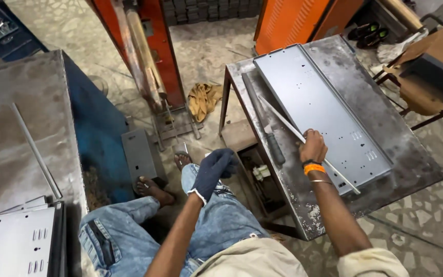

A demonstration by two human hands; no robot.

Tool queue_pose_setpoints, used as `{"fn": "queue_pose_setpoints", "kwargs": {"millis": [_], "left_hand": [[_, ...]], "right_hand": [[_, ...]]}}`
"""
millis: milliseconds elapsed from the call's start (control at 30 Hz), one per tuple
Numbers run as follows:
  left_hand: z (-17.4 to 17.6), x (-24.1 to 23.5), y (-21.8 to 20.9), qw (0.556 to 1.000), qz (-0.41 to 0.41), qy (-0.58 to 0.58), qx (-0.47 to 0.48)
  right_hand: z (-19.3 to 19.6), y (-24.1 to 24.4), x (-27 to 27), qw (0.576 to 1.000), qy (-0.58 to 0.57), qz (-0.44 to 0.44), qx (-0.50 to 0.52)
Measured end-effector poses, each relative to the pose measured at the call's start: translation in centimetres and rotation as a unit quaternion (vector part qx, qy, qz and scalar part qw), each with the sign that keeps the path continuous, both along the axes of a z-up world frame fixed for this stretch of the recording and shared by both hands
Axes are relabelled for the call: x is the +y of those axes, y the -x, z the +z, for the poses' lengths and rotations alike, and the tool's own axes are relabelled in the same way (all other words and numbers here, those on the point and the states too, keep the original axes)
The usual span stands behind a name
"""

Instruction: The person places a thin metal strip along the edge of a sheet metal panel and holds both under a pedestal spot welding machine, making welds with sparks at points along the edge. They then set the welded panel on a stack, pick up another panel and strip, and repeat the welding cycle.

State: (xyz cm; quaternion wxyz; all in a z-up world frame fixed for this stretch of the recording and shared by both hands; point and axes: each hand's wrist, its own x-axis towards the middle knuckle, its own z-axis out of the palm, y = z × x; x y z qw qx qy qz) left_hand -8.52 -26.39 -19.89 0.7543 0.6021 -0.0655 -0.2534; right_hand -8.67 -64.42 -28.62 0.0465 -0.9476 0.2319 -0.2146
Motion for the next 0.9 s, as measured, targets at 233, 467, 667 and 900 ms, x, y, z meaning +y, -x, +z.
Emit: {"fn": "queue_pose_setpoints", "kwargs": {"millis": [233,467,667,900], "left_hand": [[-1.1,0.4,0.0,1.000,-0.004,0.013,-0.011],[-1.5,-3.0,0.4,0.998,-0.057,-0.006,0.003],[-1.5,-6.0,1.7,0.991,-0.130,0.029,-0.004],[-4.8,-13.0,2.4,0.985,-0.161,0.025,-0.049]], "right_hand": [[-2.0,-3.1,-5.7,0.989,-0.098,-0.075,0.083],[6.9,-2.9,-5.6,0.968,-0.207,-0.079,0.119],[4.7,-3.5,-9.2,0.986,-0.128,-0.022,0.108],[11.8,-3.1,-4.7,0.968,-0.220,0.084,0.087]]}}
